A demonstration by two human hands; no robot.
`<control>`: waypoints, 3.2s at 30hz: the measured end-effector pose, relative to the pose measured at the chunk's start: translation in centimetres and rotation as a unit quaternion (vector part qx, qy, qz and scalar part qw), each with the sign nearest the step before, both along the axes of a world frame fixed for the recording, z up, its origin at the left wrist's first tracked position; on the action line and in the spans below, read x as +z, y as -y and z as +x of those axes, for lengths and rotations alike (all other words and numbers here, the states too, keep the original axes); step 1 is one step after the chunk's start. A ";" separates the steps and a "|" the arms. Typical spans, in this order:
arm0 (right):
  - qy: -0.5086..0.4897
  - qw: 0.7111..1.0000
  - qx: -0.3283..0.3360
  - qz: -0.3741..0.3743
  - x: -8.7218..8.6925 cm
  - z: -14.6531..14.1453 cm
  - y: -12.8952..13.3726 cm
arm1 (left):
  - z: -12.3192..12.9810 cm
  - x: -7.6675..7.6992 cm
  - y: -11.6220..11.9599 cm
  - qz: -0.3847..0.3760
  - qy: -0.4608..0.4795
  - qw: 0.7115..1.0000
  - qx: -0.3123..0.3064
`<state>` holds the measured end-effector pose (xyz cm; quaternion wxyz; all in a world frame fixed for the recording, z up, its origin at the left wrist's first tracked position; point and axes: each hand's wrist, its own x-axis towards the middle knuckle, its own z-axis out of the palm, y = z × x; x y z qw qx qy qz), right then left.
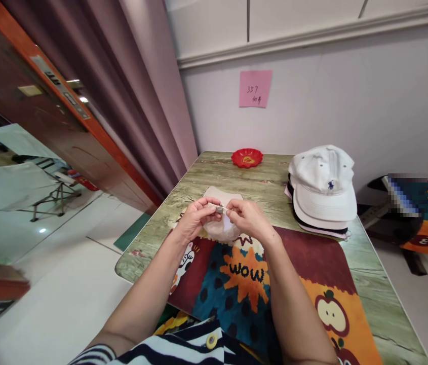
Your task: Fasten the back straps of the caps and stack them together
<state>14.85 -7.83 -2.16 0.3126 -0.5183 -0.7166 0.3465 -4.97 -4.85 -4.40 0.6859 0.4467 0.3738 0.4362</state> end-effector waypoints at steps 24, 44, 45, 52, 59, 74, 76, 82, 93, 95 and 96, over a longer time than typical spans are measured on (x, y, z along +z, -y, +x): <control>-0.027 0.999 -0.034 -0.005 -1.3 0.0 -0.6 | -0.4 1.5 -1.1 0.251 -0.302 0.919 0.015; -0.192 0.977 0.017 -0.089 -2.6 1.9 -1.6 | -2.6 3.5 -3.8 0.006 -0.169 0.964 -0.206; -0.195 0.977 0.011 -0.081 -2.6 1.7 -1.7 | -2.6 3.6 -3.8 0.004 -0.166 0.964 -0.206; -0.226 0.970 0.012 -0.085 -2.3 1.4 -1.5 | -2.6 3.0 -3.9 -0.007 -0.136 0.975 -0.178; -0.238 0.966 0.015 -0.103 -2.2 1.5 -1.4 | -2.5 2.8 -3.5 -0.009 -0.122 0.978 -0.169; -0.061 0.991 0.103 -0.062 -3.0 5.5 -1.8 | -3.3 3.2 -3.6 0.045 -0.205 0.963 -0.171; -0.046 0.990 0.108 -0.072 -3.4 5.8 -1.9 | -3.7 3.3 -3.7 0.101 -0.250 0.948 -0.171; -0.064 0.990 0.109 -0.064 -3.9 5.8 -2.1 | -4.8 3.9 -4.6 0.278 -0.366 0.879 -0.128; -0.188 0.981 0.027 0.035 -2.3 4.1 -1.5 | -4.7 5.7 -4.0 0.135 -0.171 0.965 -0.145; -0.261 0.965 -0.022 0.024 -2.0 4.2 -1.1 | -4.4 6.5 -3.9 0.116 -0.109 0.980 -0.121; -0.291 0.956 -0.039 0.015 -1.9 4.2 -0.8 | -4.1 6.8 -3.9 0.104 -0.079 0.985 -0.114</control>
